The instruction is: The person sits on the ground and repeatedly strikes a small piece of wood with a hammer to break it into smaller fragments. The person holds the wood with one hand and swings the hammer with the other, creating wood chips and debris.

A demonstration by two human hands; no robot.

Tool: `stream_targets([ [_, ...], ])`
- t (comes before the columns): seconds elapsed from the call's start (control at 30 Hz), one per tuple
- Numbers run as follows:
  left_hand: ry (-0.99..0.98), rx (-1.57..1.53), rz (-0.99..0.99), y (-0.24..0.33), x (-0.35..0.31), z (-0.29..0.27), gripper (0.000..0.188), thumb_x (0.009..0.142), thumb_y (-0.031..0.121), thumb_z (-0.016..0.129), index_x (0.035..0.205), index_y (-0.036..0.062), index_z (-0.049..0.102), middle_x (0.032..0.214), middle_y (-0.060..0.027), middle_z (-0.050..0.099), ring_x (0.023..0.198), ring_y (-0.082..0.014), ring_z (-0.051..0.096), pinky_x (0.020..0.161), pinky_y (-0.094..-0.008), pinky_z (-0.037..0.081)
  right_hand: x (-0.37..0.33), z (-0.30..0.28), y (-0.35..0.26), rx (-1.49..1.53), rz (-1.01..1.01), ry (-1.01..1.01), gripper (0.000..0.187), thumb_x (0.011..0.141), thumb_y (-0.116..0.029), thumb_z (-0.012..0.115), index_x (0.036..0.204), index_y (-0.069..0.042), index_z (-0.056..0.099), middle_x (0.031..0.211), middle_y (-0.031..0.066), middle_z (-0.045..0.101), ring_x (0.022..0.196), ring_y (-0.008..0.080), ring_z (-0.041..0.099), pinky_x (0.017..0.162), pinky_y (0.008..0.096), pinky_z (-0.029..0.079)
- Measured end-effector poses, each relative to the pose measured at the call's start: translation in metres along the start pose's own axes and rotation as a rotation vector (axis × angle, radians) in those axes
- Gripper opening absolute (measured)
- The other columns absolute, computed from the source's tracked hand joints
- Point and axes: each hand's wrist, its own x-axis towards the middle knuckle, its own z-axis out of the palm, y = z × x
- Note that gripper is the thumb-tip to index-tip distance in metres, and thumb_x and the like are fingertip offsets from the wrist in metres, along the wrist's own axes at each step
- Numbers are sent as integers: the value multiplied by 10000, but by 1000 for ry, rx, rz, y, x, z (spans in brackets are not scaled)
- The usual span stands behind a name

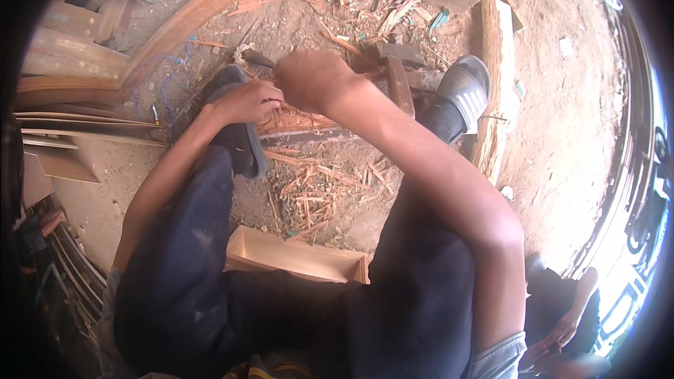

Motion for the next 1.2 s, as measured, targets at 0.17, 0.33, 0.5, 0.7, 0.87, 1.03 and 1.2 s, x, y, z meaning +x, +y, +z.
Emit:
stream_targets([
  [0.17,444,-355,-154,26,8,-38,237,875,147,509,1020,-14,605,928,-161,627,874,-294,600,785,-403,458,-48,-80,-50,383,-168,-71,187,852,-168,528,907,-25,636,735,153,632,739,283,633,696,364,503],
  [0.33,718,-76,-376,-22,42,-39,447,897,335,502,1207,13,502,1076,-230,588,996,-335,577,867,-395,446,-98,-79,-76,1031,-565,-742,173,859,-166,507,864,-7,574,699,132,584,651,278,577,618,358,469],
  [0.5,456,-74,-455,-20,22,-13,434,867,362,529,1154,37,544,1125,-178,587,1024,-315,574,872,-387,449,-135,-78,-92,1559,-628,-949,187,856,-171,491,837,12,522,709,136,551,614,265,539,582,344,447],
  [0.7,442,-37,-407,-13,2,10,317,859,299,537,1001,20,591,992,-173,619,921,-324,596,777,-396,470,-161,-88,-116,1983,-611,-972,218,853,-177,472,804,34,460,721,141,511,570,251,493,540,328,421],
  [0.87,479,6,-241,-19,-13,22,274,842,225,578,1001,3,587,940,-173,630,774,-273,618,691,-361,479,-159,-102,-110,1898,-577,-1073,271,857,-181,485,867,91,496,824,166,542,618,263,539,564,314,467],
  [1.03,497,-15,-257,-31,-14,23,251,830,202,585,980,1,593,929,-173,624,792,-295,609,705,-362,480,-161,-114,-129,1714,-497,-894,259,786,-211,671,876,17,590,876,127,637,669,274,631,569,280,542],
  [1.2,529,-17,-326,-33,-14,23,222,828,197,575,952,14,596,927,-172,613,875,-322,597,754,-383,477,-148,-105,-120,1730,-589,-959,267,755,-187,697,909,-1,584,895,111,625,705,254,621,599,273,536],
])
